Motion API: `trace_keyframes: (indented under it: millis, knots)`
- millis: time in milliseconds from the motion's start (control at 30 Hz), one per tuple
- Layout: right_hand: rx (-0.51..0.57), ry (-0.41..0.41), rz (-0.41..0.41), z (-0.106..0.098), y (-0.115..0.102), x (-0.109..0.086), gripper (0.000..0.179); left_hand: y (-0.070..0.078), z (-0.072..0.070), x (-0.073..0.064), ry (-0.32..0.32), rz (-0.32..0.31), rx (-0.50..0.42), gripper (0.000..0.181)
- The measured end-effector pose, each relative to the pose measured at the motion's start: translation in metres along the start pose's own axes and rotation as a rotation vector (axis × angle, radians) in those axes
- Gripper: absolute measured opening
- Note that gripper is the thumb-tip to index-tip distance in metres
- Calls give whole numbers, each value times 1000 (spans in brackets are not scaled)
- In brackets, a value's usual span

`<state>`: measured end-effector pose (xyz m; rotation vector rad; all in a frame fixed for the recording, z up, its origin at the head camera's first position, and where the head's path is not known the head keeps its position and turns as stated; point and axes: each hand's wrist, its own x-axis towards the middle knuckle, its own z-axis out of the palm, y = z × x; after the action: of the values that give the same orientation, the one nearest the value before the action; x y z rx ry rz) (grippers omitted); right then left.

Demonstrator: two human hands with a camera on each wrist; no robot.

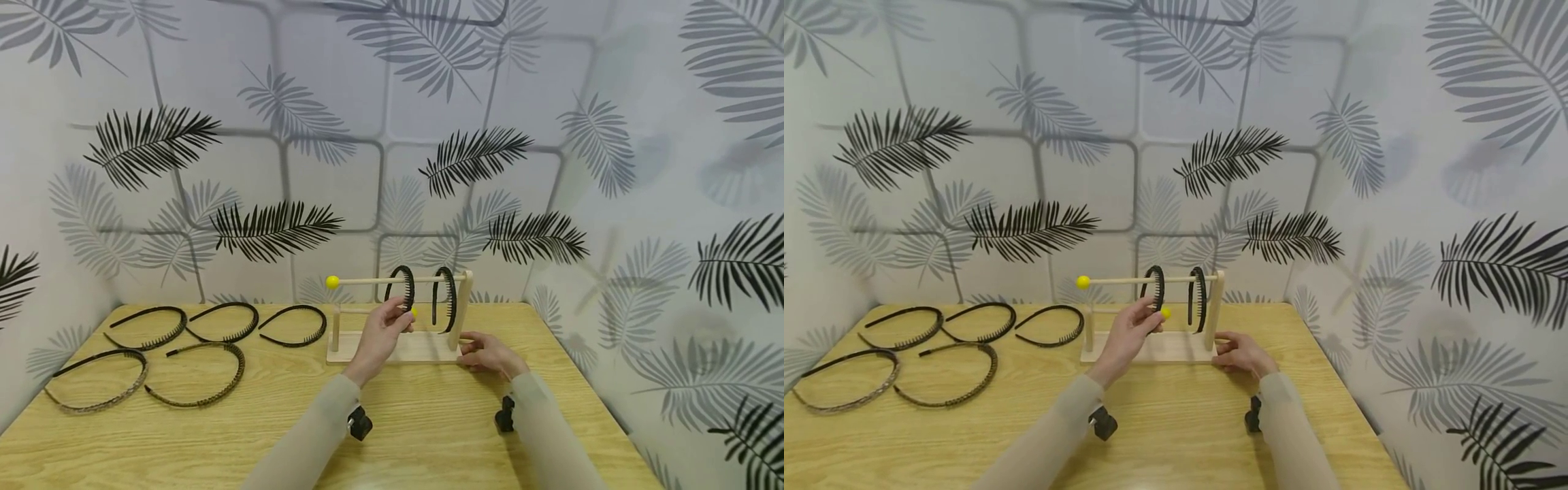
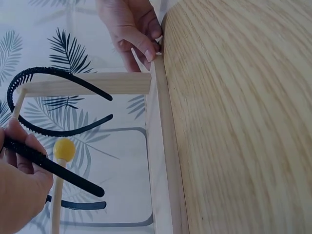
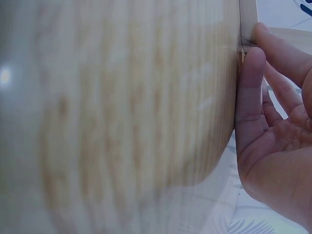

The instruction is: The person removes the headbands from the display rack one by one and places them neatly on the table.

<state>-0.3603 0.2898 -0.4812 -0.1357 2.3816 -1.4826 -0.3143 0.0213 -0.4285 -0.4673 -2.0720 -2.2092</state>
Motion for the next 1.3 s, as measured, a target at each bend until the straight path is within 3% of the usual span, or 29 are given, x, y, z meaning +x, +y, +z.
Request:
trace_keyframes:
  millis: [467,833,1100,1300]
  knots:
    - [-10,7,-17,-2,0,-2,69,5,-16,-6,58,20,22,45]
    - [-8,12,-9,-1,1,1,68,8,-27,-7,95,-12,-69,46]
    - [-1,3,-16,-1,0,0,69,7,-37,-8,147,6,-63,44]
    - [1,6,-20,0,0,0,69,13,-46,-12,148,-4,-66,40]
